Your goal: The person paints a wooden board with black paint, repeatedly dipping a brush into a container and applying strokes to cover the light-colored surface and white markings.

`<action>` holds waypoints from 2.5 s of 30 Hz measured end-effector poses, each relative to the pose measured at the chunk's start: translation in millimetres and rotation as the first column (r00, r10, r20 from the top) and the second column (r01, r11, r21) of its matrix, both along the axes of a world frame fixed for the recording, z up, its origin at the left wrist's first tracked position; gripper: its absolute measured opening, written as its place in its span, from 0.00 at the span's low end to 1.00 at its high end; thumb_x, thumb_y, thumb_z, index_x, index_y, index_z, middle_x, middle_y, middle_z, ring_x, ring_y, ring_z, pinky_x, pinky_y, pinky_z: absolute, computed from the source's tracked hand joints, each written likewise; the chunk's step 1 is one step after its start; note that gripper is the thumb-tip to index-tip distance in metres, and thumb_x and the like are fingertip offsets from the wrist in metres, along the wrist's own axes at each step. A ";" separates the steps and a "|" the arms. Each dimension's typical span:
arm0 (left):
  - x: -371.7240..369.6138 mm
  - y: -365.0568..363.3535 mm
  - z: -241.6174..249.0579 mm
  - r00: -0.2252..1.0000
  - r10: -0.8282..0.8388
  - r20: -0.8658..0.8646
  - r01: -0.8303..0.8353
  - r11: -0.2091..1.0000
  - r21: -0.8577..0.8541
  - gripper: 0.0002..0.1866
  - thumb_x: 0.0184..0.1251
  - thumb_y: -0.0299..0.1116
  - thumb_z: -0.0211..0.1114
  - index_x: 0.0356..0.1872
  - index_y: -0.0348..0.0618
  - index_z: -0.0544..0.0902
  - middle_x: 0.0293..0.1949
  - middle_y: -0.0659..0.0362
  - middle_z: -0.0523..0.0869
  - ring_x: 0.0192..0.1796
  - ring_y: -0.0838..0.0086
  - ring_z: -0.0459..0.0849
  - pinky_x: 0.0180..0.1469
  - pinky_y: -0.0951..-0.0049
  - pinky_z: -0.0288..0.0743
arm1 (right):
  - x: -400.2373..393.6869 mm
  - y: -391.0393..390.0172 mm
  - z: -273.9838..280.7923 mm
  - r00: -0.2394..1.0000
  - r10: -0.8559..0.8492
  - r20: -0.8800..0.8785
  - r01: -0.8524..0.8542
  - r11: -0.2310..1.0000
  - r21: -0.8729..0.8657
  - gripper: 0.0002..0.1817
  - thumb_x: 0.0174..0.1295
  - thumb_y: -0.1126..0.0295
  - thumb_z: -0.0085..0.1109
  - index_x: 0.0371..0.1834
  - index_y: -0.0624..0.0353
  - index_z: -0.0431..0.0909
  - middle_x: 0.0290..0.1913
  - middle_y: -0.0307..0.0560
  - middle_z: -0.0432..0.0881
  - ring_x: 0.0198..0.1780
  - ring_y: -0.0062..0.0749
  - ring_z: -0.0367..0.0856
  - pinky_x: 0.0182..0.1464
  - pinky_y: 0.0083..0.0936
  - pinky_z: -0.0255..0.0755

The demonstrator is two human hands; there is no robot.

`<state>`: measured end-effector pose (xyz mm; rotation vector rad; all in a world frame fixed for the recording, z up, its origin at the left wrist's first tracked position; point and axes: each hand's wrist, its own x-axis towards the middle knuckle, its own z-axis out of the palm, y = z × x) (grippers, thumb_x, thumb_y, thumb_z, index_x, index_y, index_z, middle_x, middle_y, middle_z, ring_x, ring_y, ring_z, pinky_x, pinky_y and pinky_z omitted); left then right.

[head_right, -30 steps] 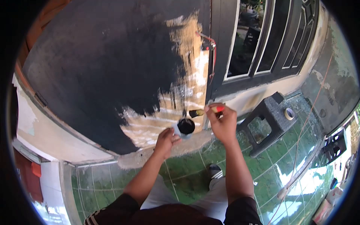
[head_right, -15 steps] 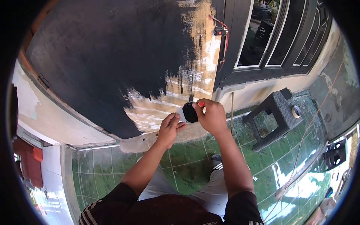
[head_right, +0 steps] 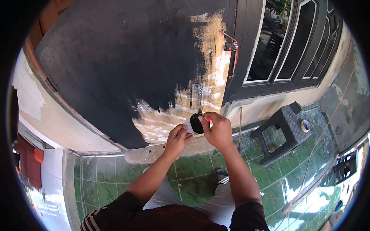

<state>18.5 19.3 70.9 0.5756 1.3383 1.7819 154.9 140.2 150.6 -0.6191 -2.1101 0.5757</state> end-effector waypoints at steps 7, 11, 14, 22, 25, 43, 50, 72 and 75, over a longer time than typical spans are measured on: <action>0.0 10.1 1.4 0.999 0.026 0.038 -0.026 1.000 0.017 0.16 0.87 0.44 0.59 0.51 0.38 0.80 0.50 0.56 0.85 0.52 0.69 0.88 0.63 0.64 0.85 | 10.0 -0.9 -5.5 0.995 0.034 -0.094 -0.036 0.999 -0.019 0.10 0.69 0.67 0.73 0.42 0.63 0.88 0.36 0.55 0.90 0.30 0.43 0.90 0.31 0.34 0.80; 1.8 13.1 6.8 0.996 0.043 0.076 -0.045 0.999 0.023 0.16 0.86 0.43 0.60 0.52 0.38 0.79 0.50 0.56 0.84 0.54 0.66 0.89 0.64 0.63 0.85 | 10.7 -0.7 -11.6 0.990 -0.019 -0.142 0.012 0.999 -0.051 0.09 0.65 0.69 0.77 0.41 0.62 0.89 0.33 0.50 0.91 0.24 0.32 0.84 0.28 0.28 0.75; -0.9 16.9 3.0 0.994 0.045 0.098 -0.049 0.998 0.041 0.16 0.86 0.43 0.61 0.53 0.37 0.79 0.49 0.57 0.83 0.54 0.65 0.89 0.65 0.63 0.86 | 10.6 6.7 -16.6 0.986 0.035 -0.164 -0.047 0.996 -0.071 0.09 0.61 0.73 0.79 0.41 0.62 0.88 0.33 0.50 0.91 0.25 0.32 0.85 0.27 0.26 0.75; 1.3 23.9 -2.7 0.993 0.049 0.105 -0.053 0.998 0.036 0.17 0.86 0.42 0.61 0.54 0.35 0.79 0.50 0.56 0.84 0.54 0.63 0.90 0.63 0.63 0.87 | 14.1 0.0 -12.3 0.994 -0.044 -0.096 0.040 0.998 -0.042 0.08 0.64 0.72 0.75 0.40 0.61 0.84 0.34 0.55 0.89 0.32 0.49 0.90 0.32 0.35 0.81; -0.7 25.4 -4.8 0.992 0.035 0.118 -0.041 0.998 0.048 0.16 0.86 0.42 0.61 0.55 0.35 0.79 0.50 0.55 0.85 0.54 0.63 0.90 0.63 0.62 0.87 | 14.0 -1.6 -13.0 0.990 -0.061 -0.126 0.055 0.997 -0.050 0.07 0.65 0.71 0.74 0.38 0.60 0.84 0.31 0.53 0.89 0.27 0.47 0.89 0.29 0.35 0.79; -6.5 18.3 -1.0 0.988 0.057 0.144 -0.068 0.995 0.068 0.18 0.86 0.40 0.60 0.59 0.33 0.78 0.52 0.51 0.86 0.55 0.61 0.90 0.63 0.63 0.87 | 5.9 -6.6 -17.4 0.983 -0.114 -0.142 0.073 0.960 -0.270 0.08 0.70 0.72 0.73 0.39 0.68 0.87 0.27 0.44 0.90 0.27 0.19 0.85 0.32 0.21 0.77; -11.9 16.6 -1.1 0.976 0.079 0.203 -0.097 0.992 0.083 0.18 0.86 0.39 0.60 0.59 0.31 0.76 0.55 0.48 0.85 0.55 0.57 0.90 0.64 0.62 0.87 | -0.4 -9.1 -23.8 0.915 -0.122 -0.385 -0.109 0.843 -0.527 0.11 0.70 0.70 0.74 0.42 0.69 0.85 0.32 0.45 0.90 0.32 0.23 0.90 0.33 0.20 0.79; -5.6 -73.4 -188.3 0.969 0.145 0.198 -0.118 0.983 -0.144 0.17 0.84 0.37 0.62 0.57 0.30 0.78 0.49 0.48 0.85 0.51 0.60 0.90 0.60 0.62 0.89 | -101.8 70.4 172.1 0.496 -0.045 -0.867 -0.061 0.994 -0.086 0.11 0.71 0.71 0.73 0.42 0.68 0.81 0.33 0.45 0.87 0.36 0.25 0.89 0.39 0.21 0.80; 11.7 -81.1 -238.4 0.970 0.108 0.217 -0.066 0.980 -0.190 0.17 0.85 0.37 0.60 0.59 0.30 0.79 0.50 0.51 0.86 0.50 0.66 0.89 0.60 0.64 0.88 | -98.9 66.8 94.7 0.654 -0.147 -0.742 0.120 0.989 -0.090 0.10 0.71 0.71 0.71 0.38 0.66 0.81 0.30 0.43 0.86 0.35 0.21 0.88 0.37 0.20 0.78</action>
